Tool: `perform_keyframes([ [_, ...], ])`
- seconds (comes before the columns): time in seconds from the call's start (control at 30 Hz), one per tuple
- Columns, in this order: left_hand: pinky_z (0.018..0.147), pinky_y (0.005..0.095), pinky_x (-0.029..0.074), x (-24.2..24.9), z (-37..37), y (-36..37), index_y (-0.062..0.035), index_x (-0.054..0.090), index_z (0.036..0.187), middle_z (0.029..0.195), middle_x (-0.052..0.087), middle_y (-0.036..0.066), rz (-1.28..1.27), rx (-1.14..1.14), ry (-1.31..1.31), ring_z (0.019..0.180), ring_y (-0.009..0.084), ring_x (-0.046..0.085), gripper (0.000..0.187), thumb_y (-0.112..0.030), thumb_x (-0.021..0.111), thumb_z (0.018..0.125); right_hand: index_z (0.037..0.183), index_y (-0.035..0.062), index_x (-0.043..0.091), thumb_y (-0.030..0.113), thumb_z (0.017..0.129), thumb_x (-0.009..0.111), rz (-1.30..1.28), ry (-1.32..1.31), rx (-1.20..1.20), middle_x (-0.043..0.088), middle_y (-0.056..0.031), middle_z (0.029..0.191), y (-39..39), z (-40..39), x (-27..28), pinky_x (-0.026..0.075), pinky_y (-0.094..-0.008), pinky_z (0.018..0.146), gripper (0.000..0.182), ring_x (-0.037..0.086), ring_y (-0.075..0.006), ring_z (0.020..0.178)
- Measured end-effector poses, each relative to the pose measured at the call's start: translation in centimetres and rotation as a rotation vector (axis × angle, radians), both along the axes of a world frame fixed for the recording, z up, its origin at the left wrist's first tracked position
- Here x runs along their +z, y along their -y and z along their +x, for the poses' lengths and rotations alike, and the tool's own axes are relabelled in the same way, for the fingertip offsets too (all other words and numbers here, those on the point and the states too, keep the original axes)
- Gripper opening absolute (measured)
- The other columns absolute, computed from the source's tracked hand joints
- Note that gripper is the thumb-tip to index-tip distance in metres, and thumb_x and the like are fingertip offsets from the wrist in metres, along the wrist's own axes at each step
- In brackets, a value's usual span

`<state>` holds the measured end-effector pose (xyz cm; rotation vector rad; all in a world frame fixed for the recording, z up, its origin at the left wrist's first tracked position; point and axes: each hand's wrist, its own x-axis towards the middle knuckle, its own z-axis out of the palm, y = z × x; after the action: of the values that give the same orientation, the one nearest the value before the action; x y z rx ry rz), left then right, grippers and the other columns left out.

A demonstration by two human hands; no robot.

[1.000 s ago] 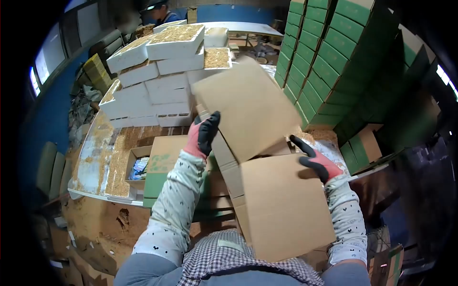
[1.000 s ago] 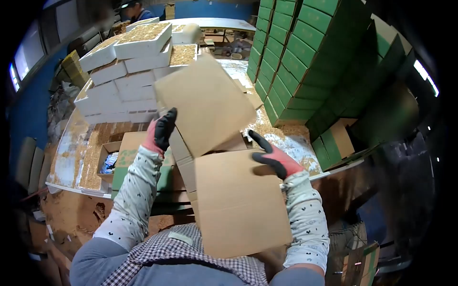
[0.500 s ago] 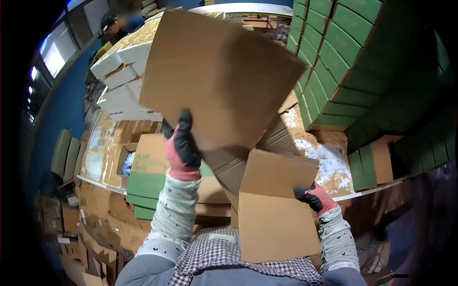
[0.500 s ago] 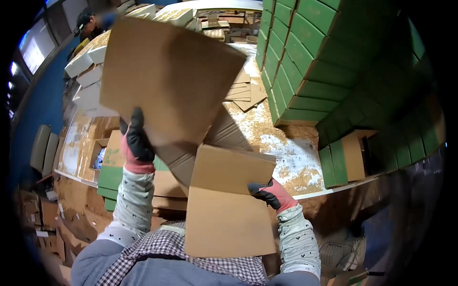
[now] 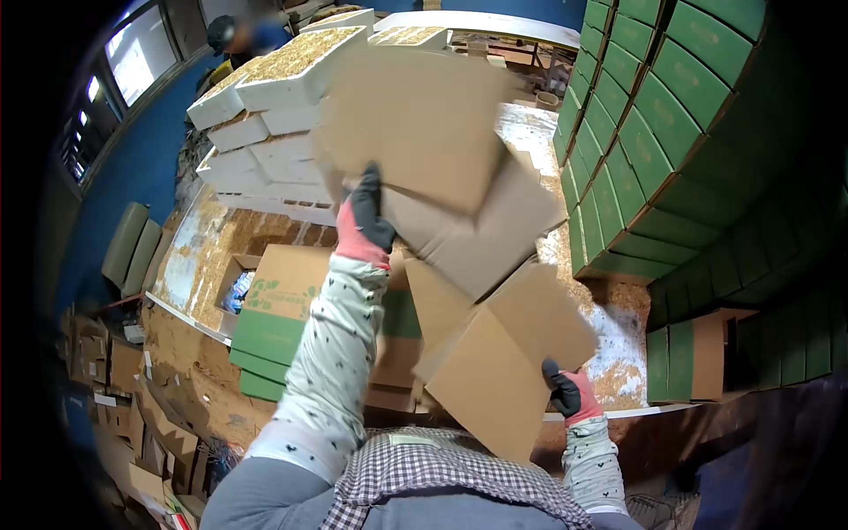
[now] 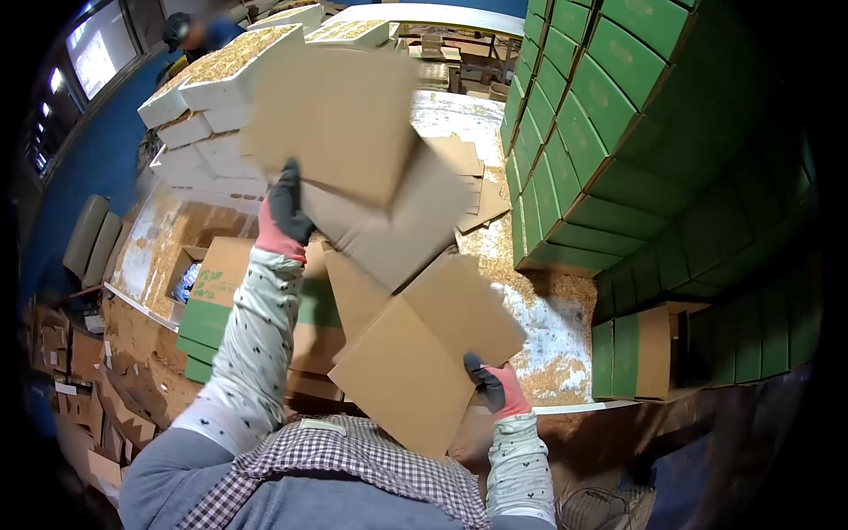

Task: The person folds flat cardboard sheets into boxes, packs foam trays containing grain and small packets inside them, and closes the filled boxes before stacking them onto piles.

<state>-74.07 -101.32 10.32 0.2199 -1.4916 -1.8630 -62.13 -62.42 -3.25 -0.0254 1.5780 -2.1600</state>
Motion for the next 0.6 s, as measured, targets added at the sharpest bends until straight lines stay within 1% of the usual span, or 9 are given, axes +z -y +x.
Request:
perform_keyframes([
  [0.03,0.084,0.0298,0.048,-0.5,-0.7,0.6,0.0020,0.054,0.116,0.107,0.062,0.011,0.658,-0.149,0.019,0.091,0.0191,0.061,0.033,-0.020,0.053,0.091,0.124,-0.0009,0.047,0.001,0.083,0.057,-0.048,0.122,-0.041,0.057,-0.0064,0.114,0.2,0.1,-0.9,0.046,-0.0265,0.087,0.042,0.057,-0.0148,0.100],
  [0.07,0.086,0.0308,0.049,-1.4,-0.4,2.1,0.0024,0.052,0.116,0.111,0.060,0.012,0.406,-0.207,0.009,0.096,0.0186,0.059,0.035,-0.020,0.057,0.090,0.124,-0.0005,0.046,0.003,0.084,0.057,-0.098,0.242,-0.093,0.057,-0.0065,0.114,0.8,0.3,-1.2,0.047,-0.0272,0.087,0.042,0.057,-0.0151,0.100],
  [0.17,0.088,0.0310,0.045,-2.3,-0.4,3.9,-0.0001,0.050,0.125,0.109,0.061,0.019,-0.910,0.395,0.074,0.099,0.0271,0.060,0.054,-0.005,0.063,0.073,0.123,-0.0006,0.048,0.013,0.084,0.060,-0.150,0.082,-0.227,0.057,-0.0073,0.116,1.4,0.0,-1.9,0.046,-0.0299,0.088,0.043,0.057,-0.0173,0.102],
  [0.23,0.097,0.0277,0.040,1.9,1.1,4.1,0.0031,0.039,0.132,0.127,0.051,0.016,-0.929,0.374,0.182,0.111,0.0192,0.052,0.051,0.004,0.047,0.083,0.121,-0.0002,0.051,0.017,0.084,0.063,-0.232,0.291,-0.348,0.058,-0.0080,0.116,1.1,-3.2,-2.7,0.046,-0.0307,0.088,0.043,0.056,-0.0186,0.103],
  [0.3,0.082,0.0285,0.046,3.6,-2.0,6.9,0.0011,0.048,0.126,0.105,0.061,0.010,0.445,-0.145,-0.399,0.093,0.0163,0.058,0.042,-0.009,0.056,0.086,0.122,0.0006,0.052,0.020,0.084,0.064,-0.256,0.124,-0.381,0.056,-0.0089,0.119,2.1,-7.9,0.3,0.043,-0.0322,0.093,0.044,0.053,-0.0205,0.108],
  [0.4,0.053,0.0215,0.035,8.3,0.9,5.5,-0.0096,0.056,0.083,0.069,0.046,-0.003,-0.074,-0.007,-0.352,0.061,0.0056,0.043,0.020,-0.027,0.054,0.092,0.128,0.0032,0.046,0.030,0.087,0.060,-0.526,0.138,-0.194,0.051,-0.0078,0.127,3.5,-18.1,1.7,0.038,-0.0361,0.099,0.051,0.047,-0.0216,0.117],
  [0.5,0.086,0.0306,0.046,8.7,0.6,0.7,-0.0030,0.053,0.117,0.111,0.059,0.010,0.254,-0.297,-0.518,0.099,0.0192,0.057,0.027,-0.013,0.049,0.091,0.135,0.0080,0.040,0.048,0.085,0.057,-0.096,0.092,-0.471,0.051,-0.0087,0.127,4.8,-20.8,5.6,0.037,-0.0370,0.098,0.066,0.047,-0.0221,0.116],
  [0.57,0.094,0.0365,0.045,7.4,-2.0,-3.1,0.0000,0.047,0.123,0.118,0.056,0.013,0.011,-0.362,-0.700,0.103,0.0264,0.057,0.039,0.002,0.055,0.084,0.135,0.0102,0.038,0.051,0.084,0.057,-0.145,-0.078,-0.593,0.043,-0.0156,0.130,4.4,-19.7,3.4,0.041,-0.0366,0.091,0.068,0.048,-0.0247,0.111],
  [0.6,0.097,0.0393,0.041,4.1,-4.1,-2.7,0.0002,0.050,0.120,0.117,0.057,0.015,-0.138,-0.251,-0.440,0.107,0.0303,0.055,0.044,-0.001,0.062,0.078,0.134,0.0121,0.039,0.047,0.086,0.055,-0.243,-0.026,-0.555,0.042,-0.0166,0.130,3.8,-18.6,1.5,0.043,-0.0370,0.089,0.061,0.050,-0.0271,0.108],
])
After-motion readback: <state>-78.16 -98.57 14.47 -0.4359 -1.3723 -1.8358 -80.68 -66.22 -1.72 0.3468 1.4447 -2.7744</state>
